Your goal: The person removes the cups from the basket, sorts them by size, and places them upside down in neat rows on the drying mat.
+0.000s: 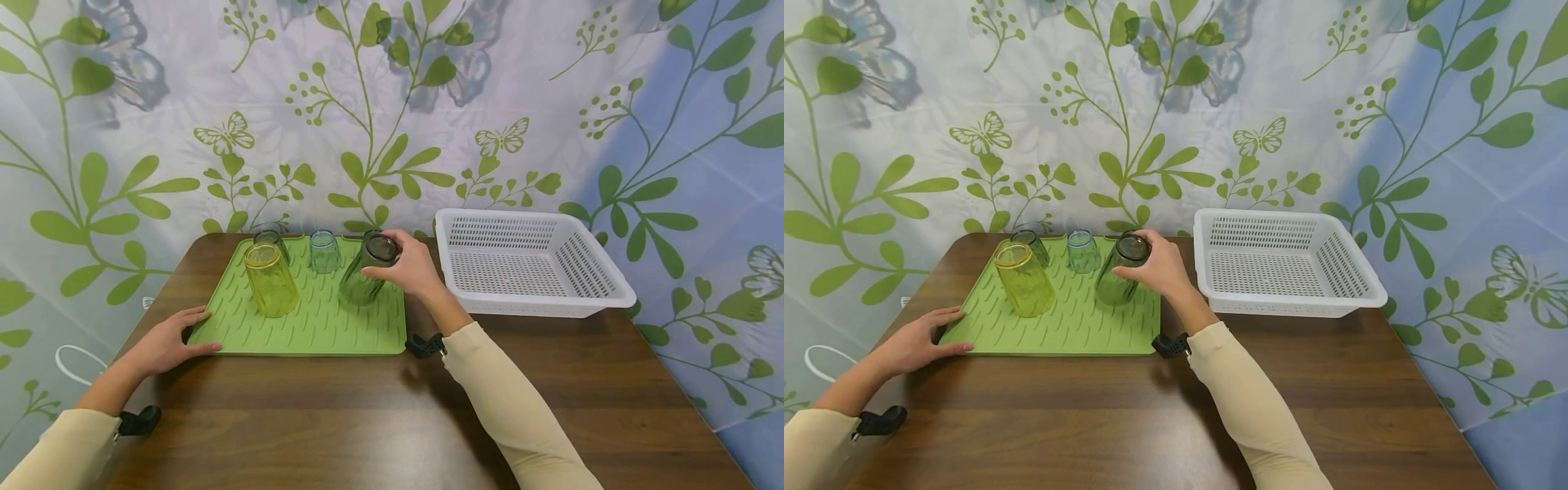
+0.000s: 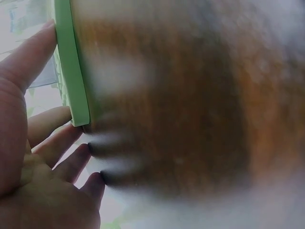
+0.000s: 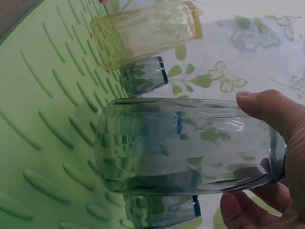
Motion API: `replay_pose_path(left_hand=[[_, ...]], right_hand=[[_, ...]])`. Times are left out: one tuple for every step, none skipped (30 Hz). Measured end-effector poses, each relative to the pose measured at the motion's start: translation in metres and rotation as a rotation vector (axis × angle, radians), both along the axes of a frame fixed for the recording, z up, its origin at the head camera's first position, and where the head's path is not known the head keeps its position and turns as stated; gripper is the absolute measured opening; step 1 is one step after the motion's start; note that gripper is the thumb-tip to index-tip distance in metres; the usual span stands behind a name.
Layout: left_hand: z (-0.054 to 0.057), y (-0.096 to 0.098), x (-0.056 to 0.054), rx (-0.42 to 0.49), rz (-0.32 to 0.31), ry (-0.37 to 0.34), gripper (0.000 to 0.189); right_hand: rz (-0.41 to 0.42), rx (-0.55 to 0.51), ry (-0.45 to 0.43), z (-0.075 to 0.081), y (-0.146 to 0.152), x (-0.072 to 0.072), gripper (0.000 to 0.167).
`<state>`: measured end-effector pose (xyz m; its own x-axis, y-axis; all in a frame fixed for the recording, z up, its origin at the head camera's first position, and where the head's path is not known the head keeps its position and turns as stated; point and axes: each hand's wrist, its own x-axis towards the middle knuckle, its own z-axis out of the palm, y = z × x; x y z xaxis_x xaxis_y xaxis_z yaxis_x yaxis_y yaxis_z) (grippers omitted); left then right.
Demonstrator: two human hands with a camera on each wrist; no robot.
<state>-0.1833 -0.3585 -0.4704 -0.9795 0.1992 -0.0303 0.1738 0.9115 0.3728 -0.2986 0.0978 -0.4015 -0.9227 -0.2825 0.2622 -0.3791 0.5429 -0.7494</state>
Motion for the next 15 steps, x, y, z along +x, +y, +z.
replay_pose_path(left_hand=[[0.0, 0.0, 0.0, 0.002, -0.001, 0.0, 0.09], [0.0, 0.0, 0.0, 0.004, -0.002, 0.0, 0.09], [-0.001, 0.0, 0.0, 0.004, -0.004, 0.0, 0.09], [-0.001, -0.001, 0.0, 0.005, -0.005, 0.001, 0.089], [-0.001, -0.001, 0.0, 0.007, -0.006, 0.002, 0.089], [-0.001, -0.001, 0.0, 0.008, -0.007, 0.002, 0.089], [-0.001, -0.001, 0.0, 0.006, -0.009, 0.001, 0.089], [-0.001, -0.002, 0.0, 0.005, -0.009, 0.0, 0.089], [-0.001, -0.002, 0.0, 0.004, -0.009, 0.0, 0.089], [-0.001, -0.002, 0.0, 0.003, -0.009, -0.001, 0.089], [-0.001, -0.002, 0.0, 0.004, -0.007, -0.003, 0.089], [-0.001, -0.002, 0.0, 0.004, -0.006, -0.006, 0.089], [0.0, -0.002, 0.0, 0.005, -0.005, -0.008, 0.09], [0.0, -0.002, 0.0, 0.007, -0.003, -0.012, 0.09], [0.0, -0.001, 0.0, 0.009, -0.002, -0.014, 0.09]], right_hand=[[0.01, 0.001, 0.004, 0.0, -0.002, 0.0, 0.08], [0.021, 0.001, 0.01, 0.0, -0.003, -0.001, 0.079], [0.029, 0.003, 0.014, 0.0, -0.005, -0.001, 0.079], [0.037, 0.007, 0.019, -0.001, -0.007, -0.002, 0.078], [0.042, 0.014, 0.024, -0.001, -0.008, -0.002, 0.078], [0.046, 0.022, 0.029, -0.001, -0.01, -0.003, 0.078], [0.052, 0.03, 0.033, -0.002, -0.012, -0.003, 0.079], [0.056, 0.036, 0.037, -0.002, -0.014, -0.004, 0.079], [0.061, 0.044, 0.039, -0.003, -0.015, -0.004, 0.08], [0.066, 0.047, 0.042, -0.003, -0.017, -0.005, 0.08], [0.071, 0.053, 0.042, -0.003, -0.019, -0.005, 0.08], [0.077, 0.057, 0.042, -0.003, -0.02, -0.005, 0.081], [0.083, 0.062, 0.042, -0.003, -0.022, -0.005, 0.082], [0.087, 0.067, 0.042, -0.003, -0.023, -0.006, 0.082], [0.089, 0.072, 0.042, -0.003, -0.024, -0.006, 0.083]])
